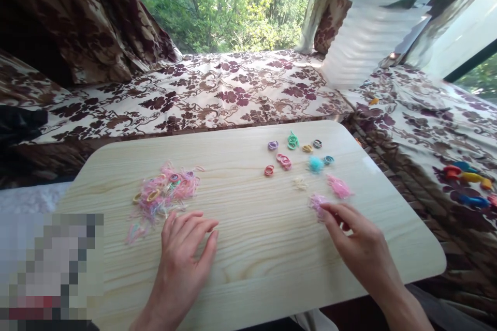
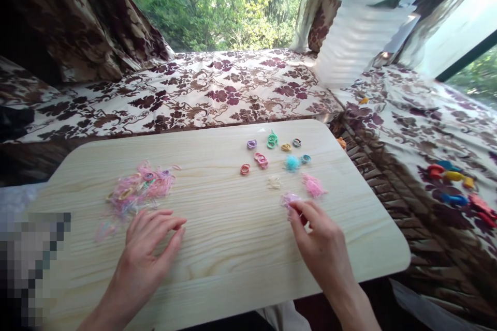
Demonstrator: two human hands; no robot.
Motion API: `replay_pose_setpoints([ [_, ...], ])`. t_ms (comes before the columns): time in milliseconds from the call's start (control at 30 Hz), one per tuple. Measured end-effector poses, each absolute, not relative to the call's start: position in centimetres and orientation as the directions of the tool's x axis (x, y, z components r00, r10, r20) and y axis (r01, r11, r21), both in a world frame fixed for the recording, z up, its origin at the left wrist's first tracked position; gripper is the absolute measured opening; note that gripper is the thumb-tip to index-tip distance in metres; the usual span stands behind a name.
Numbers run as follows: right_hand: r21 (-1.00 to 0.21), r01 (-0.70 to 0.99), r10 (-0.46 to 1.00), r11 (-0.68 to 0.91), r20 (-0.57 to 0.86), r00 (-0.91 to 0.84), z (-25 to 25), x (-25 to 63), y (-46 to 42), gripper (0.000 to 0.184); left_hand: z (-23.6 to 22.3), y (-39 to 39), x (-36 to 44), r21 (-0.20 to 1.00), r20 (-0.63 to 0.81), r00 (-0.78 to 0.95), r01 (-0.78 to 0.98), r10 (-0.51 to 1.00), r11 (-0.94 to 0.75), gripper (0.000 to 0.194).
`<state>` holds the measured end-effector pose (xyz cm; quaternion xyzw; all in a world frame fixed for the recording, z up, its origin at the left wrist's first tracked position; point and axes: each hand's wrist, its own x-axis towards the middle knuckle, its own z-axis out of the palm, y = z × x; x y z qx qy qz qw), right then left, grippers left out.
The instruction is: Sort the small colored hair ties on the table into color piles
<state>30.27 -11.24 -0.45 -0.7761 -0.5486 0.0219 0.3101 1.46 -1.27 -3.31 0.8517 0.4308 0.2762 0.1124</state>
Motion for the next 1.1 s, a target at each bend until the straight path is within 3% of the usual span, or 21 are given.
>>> replay_pose_setpoints([
  [133, -0.519, 0.838, 0.876, -0.169, 0.31, 0.369, -0.1, 30.4, -10.8, 0.02, -3.3, -1.3, 0.7, 0.423, 0.382, 0.464, 0.681, 0.799, -0.598, 0.011],
  [267, -0.384, 0.849, 0.788, -0.363, 0.36, 0.499, 0.1, 35.4, -10.5, 0.028, -3.2, -1.5, 0.3, 0.416, 0.385, 0.451, 0.694, 0.805, -0.588, 0.011],
  [367, -0.331, 0.85, 0.811, -0.409, 0.294, 0.505, 0.0, 38.4, -10.2, 0.036, -2.9, -1.6, 0.4, 0.413, 0.379, 0.454, 0.697, 0.806, -0.586, 0.011],
  [600, -0.347, 0.854, 0.866, -0.387, 0.183, 0.466, -0.8, 38.8, -9.7, 0.037, -2.4, -1.5, 1.4, 0.399, 0.397, 0.487, 0.672, 0.778, -0.624, 0.01],
  [967, -0.408, 0.849, 0.86, -0.337, 0.234, 0.454, -1.0, 39.4, -10.3, 0.031, -2.6, -1.7, 1.8, 0.4, 0.374, 0.494, 0.678, 0.785, -0.617, 0.011],
  [1100, -0.415, 0.821, 0.845, -0.393, 0.189, 0.5, -0.2, 39.1, -11.0, 0.03, -2.5, -1.7, 1.9, 0.406, 0.37, 0.49, 0.679, 0.79, -0.611, 0.01],
])
